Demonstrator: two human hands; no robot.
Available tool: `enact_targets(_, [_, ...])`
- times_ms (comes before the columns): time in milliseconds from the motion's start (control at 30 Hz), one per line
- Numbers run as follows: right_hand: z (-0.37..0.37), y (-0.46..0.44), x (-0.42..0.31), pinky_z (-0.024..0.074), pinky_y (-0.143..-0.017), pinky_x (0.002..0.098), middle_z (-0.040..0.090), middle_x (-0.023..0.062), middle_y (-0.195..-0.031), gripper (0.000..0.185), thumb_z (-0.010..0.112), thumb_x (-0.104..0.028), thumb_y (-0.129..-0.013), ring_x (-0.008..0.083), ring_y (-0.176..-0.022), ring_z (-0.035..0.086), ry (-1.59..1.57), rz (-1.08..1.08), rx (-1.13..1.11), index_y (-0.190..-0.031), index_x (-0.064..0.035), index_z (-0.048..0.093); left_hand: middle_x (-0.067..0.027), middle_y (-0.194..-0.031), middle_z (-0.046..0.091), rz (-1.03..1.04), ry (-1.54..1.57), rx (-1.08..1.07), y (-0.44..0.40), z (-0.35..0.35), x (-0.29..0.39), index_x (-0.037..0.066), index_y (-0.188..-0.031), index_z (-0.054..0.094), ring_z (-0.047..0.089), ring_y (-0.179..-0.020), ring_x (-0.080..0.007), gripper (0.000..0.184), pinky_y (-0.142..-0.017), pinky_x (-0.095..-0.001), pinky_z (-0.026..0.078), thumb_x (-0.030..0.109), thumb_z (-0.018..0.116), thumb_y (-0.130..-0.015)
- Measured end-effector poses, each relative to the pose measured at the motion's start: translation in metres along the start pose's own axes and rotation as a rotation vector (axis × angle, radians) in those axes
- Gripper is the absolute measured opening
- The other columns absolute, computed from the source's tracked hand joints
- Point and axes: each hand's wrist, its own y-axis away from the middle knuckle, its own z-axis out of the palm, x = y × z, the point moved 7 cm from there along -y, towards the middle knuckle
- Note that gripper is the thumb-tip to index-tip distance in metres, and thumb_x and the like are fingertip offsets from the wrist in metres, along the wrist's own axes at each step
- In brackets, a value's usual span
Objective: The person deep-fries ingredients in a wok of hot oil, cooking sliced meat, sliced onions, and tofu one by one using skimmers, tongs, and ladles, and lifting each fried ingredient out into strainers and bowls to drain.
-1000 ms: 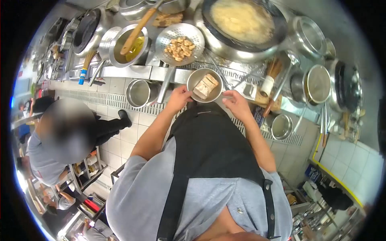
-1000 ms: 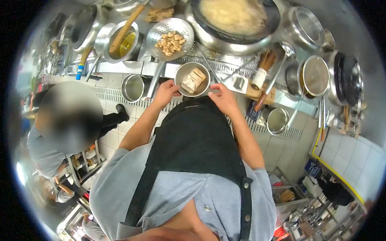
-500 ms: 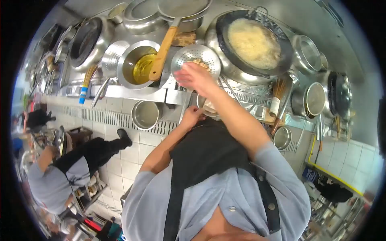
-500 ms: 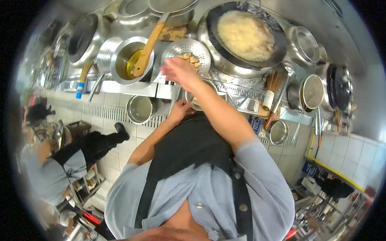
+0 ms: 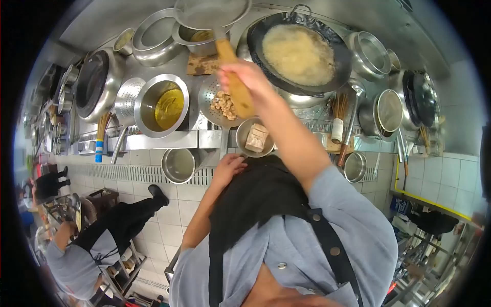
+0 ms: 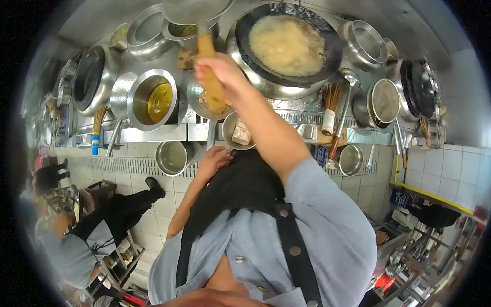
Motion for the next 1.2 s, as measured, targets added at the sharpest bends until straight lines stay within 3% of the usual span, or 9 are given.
enact_targets(167, [-0.103,0.148,-0.093,0.0485,-0.052,0.0263,0.062,0.0021,-0.079,0.044,0.073,-0.011,-0.086,0.0110,-0.062,0.058,0.506,-0.052,0.497,-0.126,-0.0029,0.057,-0.0132,-0.113,0.069,0.023,-0.034,0.004,0.037,0.007,0.005,-0.005,-0.126,0.057,0.067,-0.104,-0.0188,0.040,-0.091,-0.0292,0.053,0.022,0.068,-0.098])
enact_targets(400, [-0.209,0.274,-0.186,0.0450,-0.045,0.0274,0.058,0.0041,-0.070,0.035,0.064,-0.011,-0.085,0.0126,-0.054,0.057,0.913,-0.070,0.725,-0.118,-0.0003,0.059,-0.0100,-0.113,0.072,0.015,-0.365,0.015,0.024,0.006,-0.061,-0.001,-0.122,0.065,0.066,-0.105,-0.0175,0.037,-0.093,-0.0295,0.051,0.029,0.066,-0.099])
enact_targets(500, [-0.245,0.278,-0.190,0.0464,-0.045,0.0288,0.061,0.0061,-0.073,0.033,0.062,-0.010,-0.084,0.0134,-0.054,0.058,0.995,-0.010,0.715,-0.116,0.0004,0.058,-0.0118,-0.106,0.072,-0.006,-0.654,0.098,0.008,-0.007,-0.105,0.005,-0.113,0.069,0.068,-0.101,-0.0265,0.028,-0.090,-0.0356,0.053,0.026,0.068,-0.095])
enact_targets(600, [-0.269,0.286,-0.178,0.0471,-0.045,0.0298,0.062,0.0074,-0.076,0.034,0.061,-0.009,-0.084,0.0139,-0.053,0.058,0.992,0.066,0.660,-0.116,0.0009,0.058,-0.0144,-0.100,0.072,0.225,-1.497,-0.050,-0.015,-0.068,-0.196,0.009,-0.103,0.069,0.067,-0.098,-0.0352,0.020,-0.086,-0.0441,0.054,0.022,0.070,-0.087])
enact_targets(667, [-0.263,0.288,-0.168,0.0469,-0.044,0.0303,0.062,0.0066,-0.075,0.030,0.061,-0.009,-0.084,0.0142,-0.053,0.058,0.901,0.102,0.595,-0.112,0.0012,0.057,-0.0154,-0.098,0.072,-0.097,-1.512,0.130,-0.006,-0.113,-0.242,0.011,-0.098,0.069,0.066,-0.099,-0.0371,0.018,-0.083,-0.0487,0.054,0.018,0.071,-0.082])
enact_targets(900, [-0.239,0.296,-0.126,0.0459,-0.046,0.0273,0.061,0.0052,-0.083,0.021,0.062,-0.012,-0.091,0.0118,-0.059,0.058,0.373,0.263,0.261,-0.108,-0.0016,0.055,-0.0145,-0.100,0.073,-0.143,-0.727,0.374,0.055,-0.148,-0.340,0.012,-0.109,0.070,0.068,-0.099,-0.0322,0.032,-0.085,-0.0443,0.056,0.025,0.075,-0.079])
enact_targets(1000, [-0.242,0.289,-0.125,0.0449,-0.048,0.0261,0.062,0.0060,-0.087,0.023,0.062,-0.013,-0.094,0.0110,-0.062,0.057,0.156,0.243,0.156,-0.113,-0.0012,0.055,-0.0143,-0.105,0.073,-0.399,-0.148,0.599,0.075,-0.096,-0.339,0.010,-0.109,0.071,0.069,-0.098,-0.0325,0.032,-0.085,-0.0430,0.055,0.029,0.074,-0.084])
enact_targets(1067, [-0.246,0.284,-0.115,0.0442,-0.048,0.0257,0.062,0.0063,-0.088,0.025,0.061,-0.013,-0.095,0.0108,-0.063,0.057,0.051,0.213,0.141,-0.116,-0.0007,0.055,-0.0141,-0.107,0.073,-0.419,-0.168,0.623,0.080,-0.048,-0.318,0.009,-0.110,0.071,0.070,-0.097,-0.0327,0.033,-0.084,-0.0421,0.055,0.032,0.073,-0.087])
enact_targets(1200, [-0.231,0.277,-0.107,0.0478,-0.051,0.0268,0.063,0.0063,-0.088,0.024,0.060,-0.013,-0.095,0.0113,-0.063,0.059,0.162,0.172,0.171,-0.114,0.0004,0.055,-0.0173,-0.106,0.074,-0.097,-0.998,0.462,0.052,-0.020,-0.318,0.002,-0.106,0.072,0.071,-0.096,-0.0327,0.039,-0.088,-0.0409,0.054,0.038,0.070,-0.090])
